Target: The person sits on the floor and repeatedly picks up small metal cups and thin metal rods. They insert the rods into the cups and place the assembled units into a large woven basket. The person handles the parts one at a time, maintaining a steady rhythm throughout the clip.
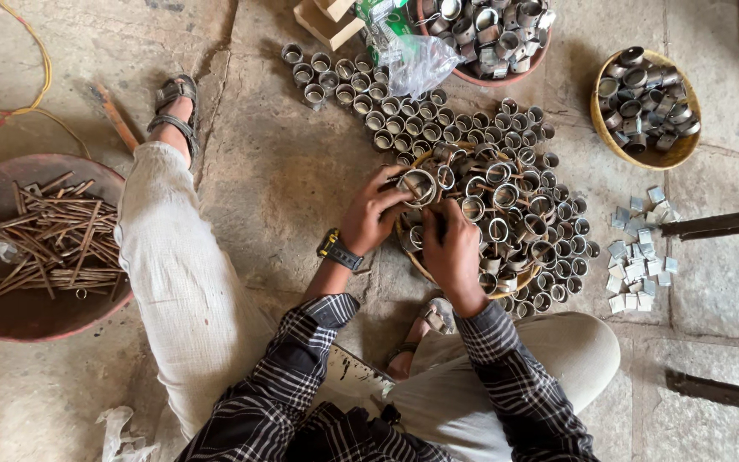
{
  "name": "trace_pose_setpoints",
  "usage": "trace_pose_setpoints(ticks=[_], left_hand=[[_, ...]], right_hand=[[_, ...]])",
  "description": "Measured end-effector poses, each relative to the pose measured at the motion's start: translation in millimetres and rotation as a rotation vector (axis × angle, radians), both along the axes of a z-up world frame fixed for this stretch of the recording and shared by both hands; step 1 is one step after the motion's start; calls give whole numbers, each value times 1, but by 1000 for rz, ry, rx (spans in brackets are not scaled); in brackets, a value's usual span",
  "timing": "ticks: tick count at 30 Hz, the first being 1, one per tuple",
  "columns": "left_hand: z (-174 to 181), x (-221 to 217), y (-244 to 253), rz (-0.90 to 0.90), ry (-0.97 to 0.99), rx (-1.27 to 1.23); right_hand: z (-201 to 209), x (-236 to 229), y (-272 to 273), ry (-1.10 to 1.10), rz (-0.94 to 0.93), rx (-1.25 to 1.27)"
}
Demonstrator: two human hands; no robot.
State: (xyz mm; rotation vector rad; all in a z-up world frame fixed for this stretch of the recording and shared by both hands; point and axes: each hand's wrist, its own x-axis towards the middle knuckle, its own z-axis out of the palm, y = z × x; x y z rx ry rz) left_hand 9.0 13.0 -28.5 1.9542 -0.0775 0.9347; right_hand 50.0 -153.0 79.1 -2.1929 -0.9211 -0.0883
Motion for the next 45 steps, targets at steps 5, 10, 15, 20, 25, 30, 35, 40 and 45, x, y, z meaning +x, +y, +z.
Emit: trace_pose_setpoints(ticks=[5,10,15,20,25,30,35,40,45], left_hand=[[2,-7,14,11,24,0],[5,-2,9,-34,46,-140],[7,-5,7,-20,67,-108],[9,-6,10,-23,-14,-45],[32,-9,6,-96,96,-128],[41,-12,2,-101,178,-121],[37,-19,20,-93,159,7],[19,-14,19,-123,220,55],[2,-11,17,-73,193,190]], right_hand=[[16,-2,-6,19,8,28],[20,-3,-8,114,-41,81],[29,-8,-5,86,-45,108],[34,-5,-6,46,-3,112],[28,-7,-4,206,-178,83],[1,-4,1,182,-218,242],[-19,10,-4,609,-92,362],[-49,23,-8,890,-28,494],[-44,31,-12,1024,-67,518]])
